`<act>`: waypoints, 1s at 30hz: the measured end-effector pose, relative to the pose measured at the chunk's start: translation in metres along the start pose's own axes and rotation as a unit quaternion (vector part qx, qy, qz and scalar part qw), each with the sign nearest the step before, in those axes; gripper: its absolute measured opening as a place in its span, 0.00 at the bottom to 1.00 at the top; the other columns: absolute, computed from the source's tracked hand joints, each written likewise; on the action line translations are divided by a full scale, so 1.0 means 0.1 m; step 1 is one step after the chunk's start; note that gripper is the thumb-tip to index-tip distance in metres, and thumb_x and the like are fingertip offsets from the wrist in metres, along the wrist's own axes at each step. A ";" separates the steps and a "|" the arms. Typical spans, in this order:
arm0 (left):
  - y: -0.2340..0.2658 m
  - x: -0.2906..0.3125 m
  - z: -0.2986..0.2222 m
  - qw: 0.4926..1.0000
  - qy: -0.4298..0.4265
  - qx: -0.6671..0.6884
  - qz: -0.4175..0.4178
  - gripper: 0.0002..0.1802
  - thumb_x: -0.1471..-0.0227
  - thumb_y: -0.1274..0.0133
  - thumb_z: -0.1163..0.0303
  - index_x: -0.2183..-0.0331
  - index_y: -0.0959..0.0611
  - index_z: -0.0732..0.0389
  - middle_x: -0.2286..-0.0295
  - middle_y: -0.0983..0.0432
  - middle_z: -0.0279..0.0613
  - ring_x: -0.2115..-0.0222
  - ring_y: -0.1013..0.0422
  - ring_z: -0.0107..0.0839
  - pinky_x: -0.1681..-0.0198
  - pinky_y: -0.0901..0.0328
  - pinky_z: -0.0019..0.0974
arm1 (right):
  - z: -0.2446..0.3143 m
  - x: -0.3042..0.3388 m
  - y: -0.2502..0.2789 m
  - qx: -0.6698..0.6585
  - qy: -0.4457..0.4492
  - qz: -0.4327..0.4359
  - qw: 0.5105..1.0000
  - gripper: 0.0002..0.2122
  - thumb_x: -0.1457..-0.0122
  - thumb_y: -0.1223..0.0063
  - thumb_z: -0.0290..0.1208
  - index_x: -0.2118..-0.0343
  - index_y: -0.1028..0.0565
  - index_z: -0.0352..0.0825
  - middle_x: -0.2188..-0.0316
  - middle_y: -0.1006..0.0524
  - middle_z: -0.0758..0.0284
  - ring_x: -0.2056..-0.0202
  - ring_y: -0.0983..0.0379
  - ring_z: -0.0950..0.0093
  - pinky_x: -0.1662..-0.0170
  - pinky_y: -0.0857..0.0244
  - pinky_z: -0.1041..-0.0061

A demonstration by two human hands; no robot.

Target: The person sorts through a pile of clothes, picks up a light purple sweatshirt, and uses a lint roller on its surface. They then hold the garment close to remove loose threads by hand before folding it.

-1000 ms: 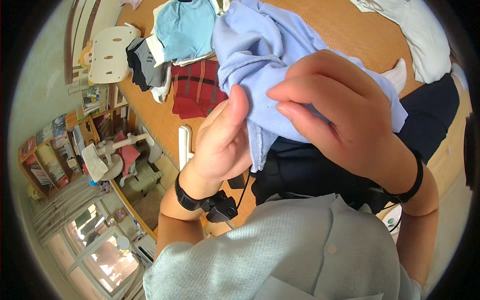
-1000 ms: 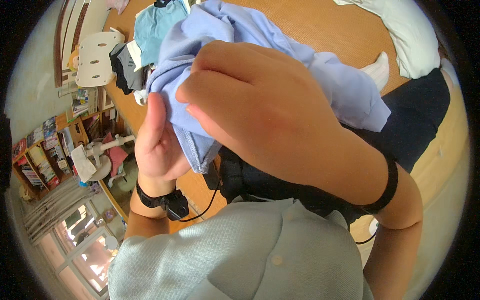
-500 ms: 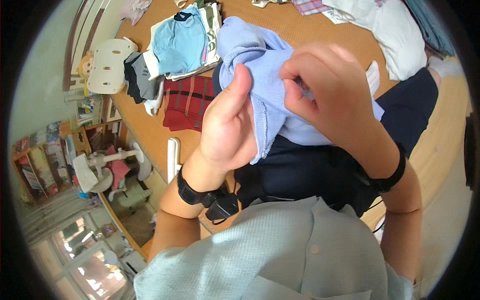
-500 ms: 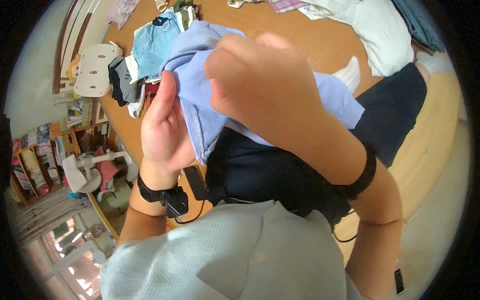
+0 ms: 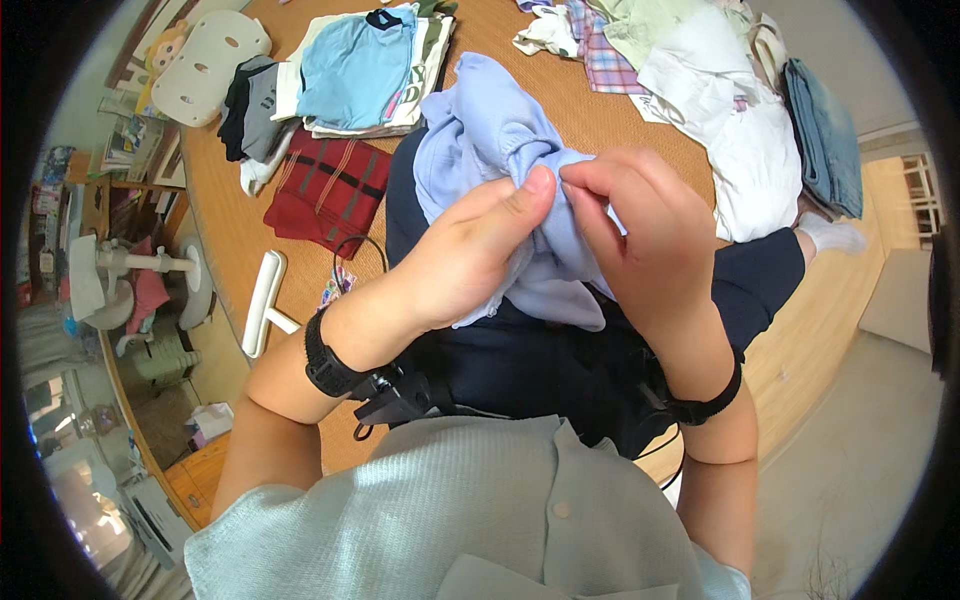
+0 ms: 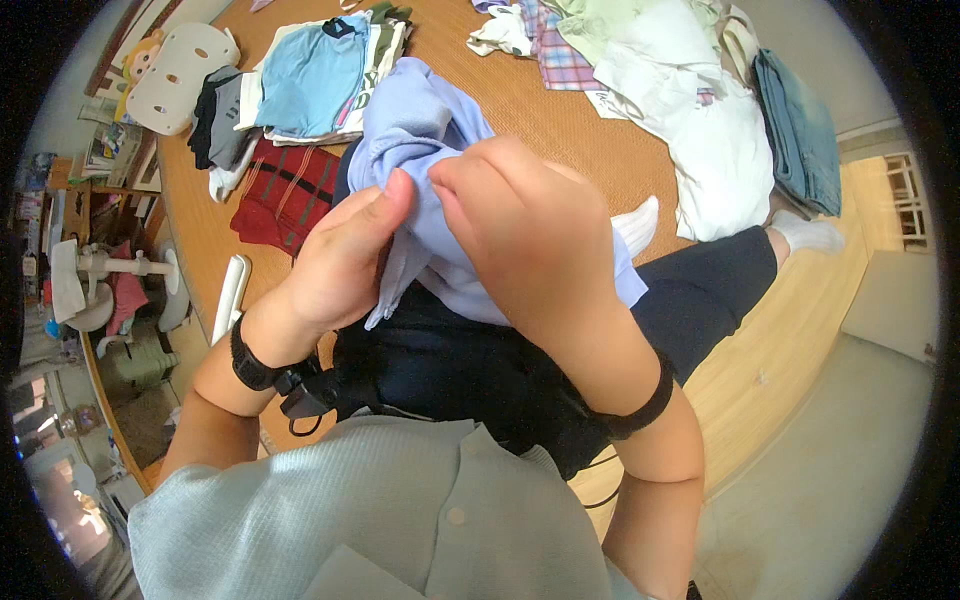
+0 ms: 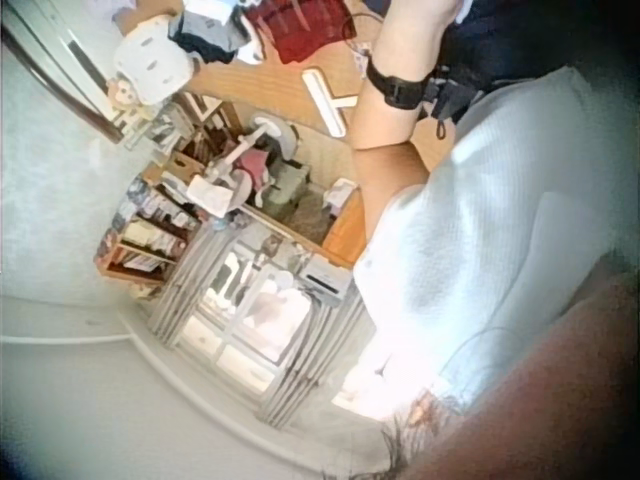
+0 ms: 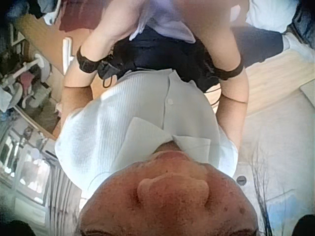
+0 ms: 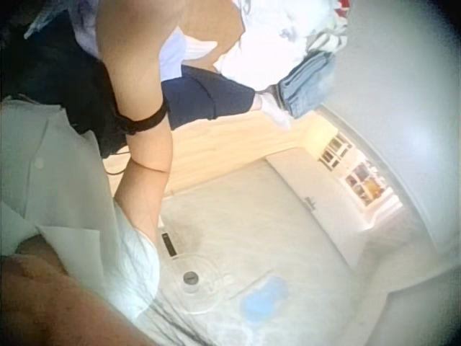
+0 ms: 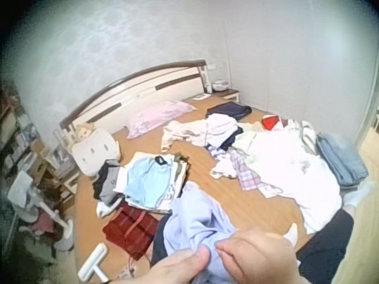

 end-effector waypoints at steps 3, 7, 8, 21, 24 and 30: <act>-0.12 -0.02 0.02 0.999 0.015 -0.038 0.025 0.29 0.40 0.68 0.51 0.63 0.24 0.68 0.67 0.28 0.35 0.65 0.35 0.18 0.60 0.40 0.24 | 0.08 -0.01 0.08 0.055 0.031 0.018 0.998 0.04 0.56 0.45 0.20 0.75 0.27 0.32 0.78 0.28 0.64 0.79 0.30 0.70 0.77 0.37 0.78; -0.04 0.02 0.03 0.999 0.023 -0.028 0.008 0.29 0.41 0.68 0.50 0.64 0.24 0.67 0.68 0.27 0.37 0.68 0.32 0.21 0.63 0.36 0.24 | -0.14 0.02 0.02 0.063 -0.051 0.042 0.996 0.06 0.58 0.46 0.24 0.76 0.29 0.36 0.77 0.29 0.68 0.79 0.30 0.69 0.76 0.37 0.74; -0.05 0.02 0.05 0.999 0.038 -0.010 0.018 0.28 0.41 0.67 0.51 0.63 0.25 0.68 0.68 0.27 0.38 0.69 0.31 0.22 0.64 0.35 0.24 | -0.23 0.03 0.06 0.065 -0.092 0.036 0.993 0.05 0.58 0.46 0.24 0.76 0.29 0.36 0.77 0.29 0.68 0.80 0.30 0.70 0.76 0.36 0.75; 0.01 0.04 -0.01 0.990 0.041 0.130 -0.018 0.26 0.41 0.65 0.54 0.59 0.28 0.70 0.64 0.27 0.46 0.62 0.29 0.29 0.58 0.34 0.30 | 0.01 0.03 0.03 0.046 0.001 0.020 0.999 0.06 0.57 0.43 0.24 0.74 0.27 0.36 0.78 0.30 0.68 0.79 0.32 0.69 0.77 0.38 0.76; 0.03 0.02 0.02 0.984 0.046 0.168 -0.036 0.25 0.41 0.63 0.54 0.58 0.28 0.70 0.63 0.28 0.45 0.60 0.30 0.29 0.57 0.35 0.30 | 0.08 0.02 0.00 0.138 0.052 0.017 0.989 0.06 0.59 0.43 0.26 0.76 0.28 0.38 0.80 0.31 0.69 0.82 0.34 0.70 0.78 0.40 0.75; 0.05 0.01 0.05 0.983 0.050 0.172 -0.032 0.24 0.41 0.62 0.55 0.59 0.28 0.69 0.62 0.28 0.45 0.61 0.30 0.28 0.58 0.34 0.31 | 0.02 -0.06 0.00 0.116 0.039 0.021 0.992 0.06 0.62 0.46 0.24 0.79 0.30 0.37 0.81 0.32 0.69 0.83 0.36 0.70 0.78 0.41 0.73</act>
Point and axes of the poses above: each hand's wrist, its own x-axis away from the middle knuckle, its own y-axis out of the back of the hand, z = x × y, the point moved 9 cm from there along -x, towards the middle knuckle
